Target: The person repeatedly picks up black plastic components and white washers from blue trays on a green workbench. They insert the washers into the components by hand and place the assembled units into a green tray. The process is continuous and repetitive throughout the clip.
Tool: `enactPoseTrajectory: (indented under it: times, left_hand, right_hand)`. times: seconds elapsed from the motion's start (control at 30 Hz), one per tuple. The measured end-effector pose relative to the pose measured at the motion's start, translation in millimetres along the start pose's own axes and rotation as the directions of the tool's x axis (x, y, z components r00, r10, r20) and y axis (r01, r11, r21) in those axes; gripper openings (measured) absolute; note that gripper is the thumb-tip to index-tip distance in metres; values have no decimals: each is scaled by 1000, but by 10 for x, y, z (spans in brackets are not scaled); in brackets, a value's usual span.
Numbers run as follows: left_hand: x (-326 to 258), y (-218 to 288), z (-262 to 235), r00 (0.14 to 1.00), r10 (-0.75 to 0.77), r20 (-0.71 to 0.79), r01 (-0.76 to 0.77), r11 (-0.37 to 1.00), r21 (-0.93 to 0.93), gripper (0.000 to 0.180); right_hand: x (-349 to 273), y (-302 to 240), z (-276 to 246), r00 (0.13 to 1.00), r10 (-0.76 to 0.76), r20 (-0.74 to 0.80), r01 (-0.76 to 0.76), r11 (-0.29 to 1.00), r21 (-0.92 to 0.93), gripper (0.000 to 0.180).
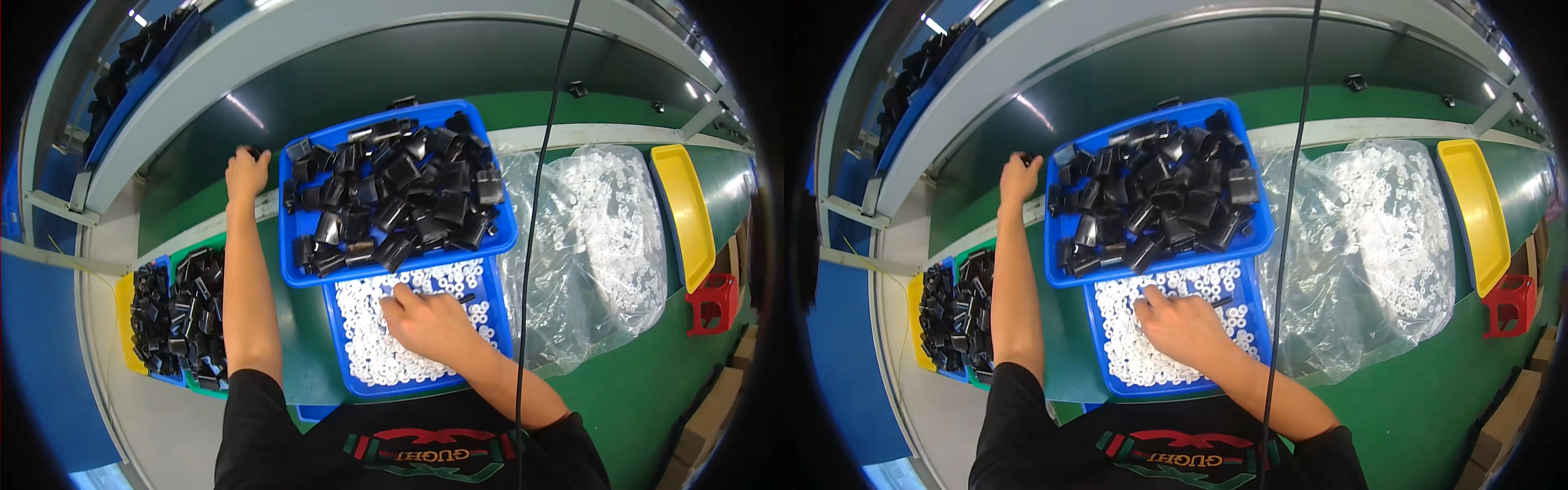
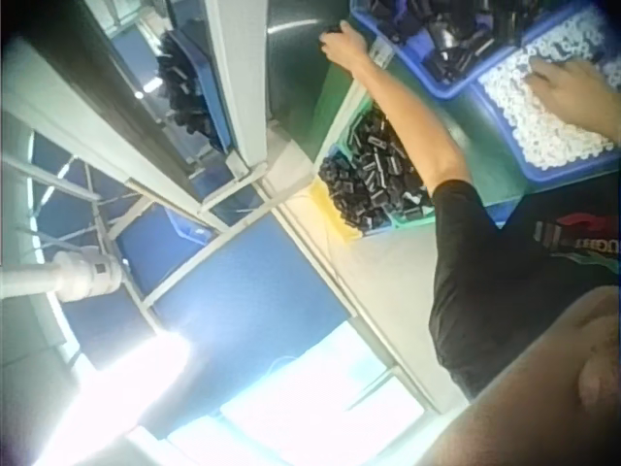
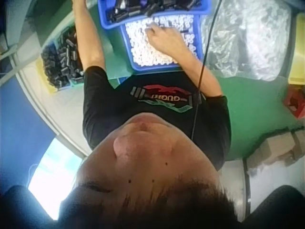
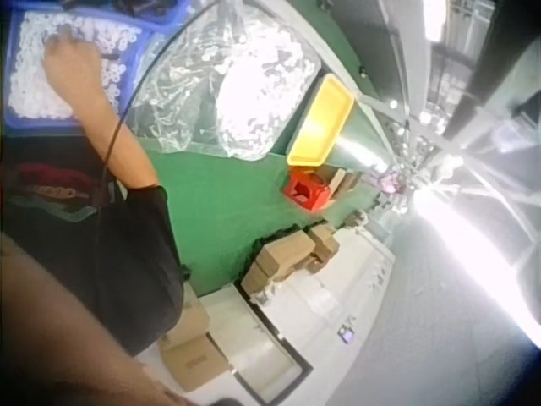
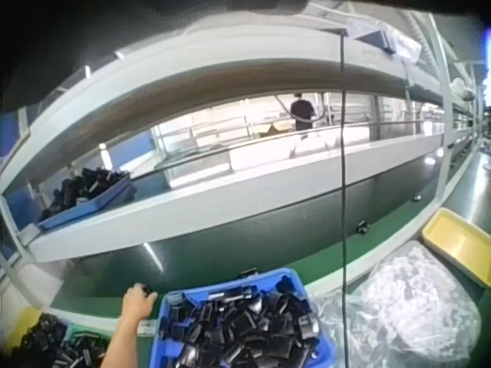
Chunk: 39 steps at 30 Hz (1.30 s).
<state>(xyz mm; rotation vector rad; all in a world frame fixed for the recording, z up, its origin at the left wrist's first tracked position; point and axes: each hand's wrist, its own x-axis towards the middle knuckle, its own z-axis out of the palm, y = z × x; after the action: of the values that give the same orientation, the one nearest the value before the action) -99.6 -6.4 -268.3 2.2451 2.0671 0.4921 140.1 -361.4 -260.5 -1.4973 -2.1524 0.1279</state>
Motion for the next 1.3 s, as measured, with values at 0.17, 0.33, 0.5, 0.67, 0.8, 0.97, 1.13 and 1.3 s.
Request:
enactPoseTrajectory:
  times: [0.17, 0.33, 0.5, 0.67, 0.8, 0.97, 1.13, 1.3]
  left_hand:
    - [32, 58, 1, 990, -86, 109, 68, 985, 156, 64]
    - [-319, 577, -312, 972, 107, -207, -94, 993, 74, 53]
    - [-1328, 1570, -855, 823, 539, -178, -551, 683, -479, 34]
    - [-1803, 2026, -885, 633, 768, -98, -723, 541, -429, 39]
    - [-1775, 2063, -760, 608, 789, -93, -768, 554, -321, 38]
    - [-1804, 2096, -878, 626, 762, -168, -753, 533, -387, 37]
    - [-2010, 1859, -1171, 679, 709, -190, -661, 478, -579, 33]
    - [-2310, 1338, -1243, 688, 726, 2, -210, 202, -957, 37]
  right_hand:
    - [-4, 22, -30, 999, -34, 16, 33, 999, 19, 7]
    - [-16, 15, -107, 999, -15, 48, 14, 1000, 21, 9]
    - [-26, 22, -71, 998, -64, 13, 63, 996, 65, 10]
    - [9, 3, -96, 998, -13, 62, 11, 999, 39, 13]
    - [36, -6, -121, 999, 15, 32, -17, 998, 56, 19]
    - [24, 19, -110, 999, 32, 39, -36, 995, 89, 24]
    - [-1, 20, -69, 999, 42, 23, -44, 996, 79, 27]
    - [-3, -12, -74, 995, 66, 75, -72, 994, 79, 25]
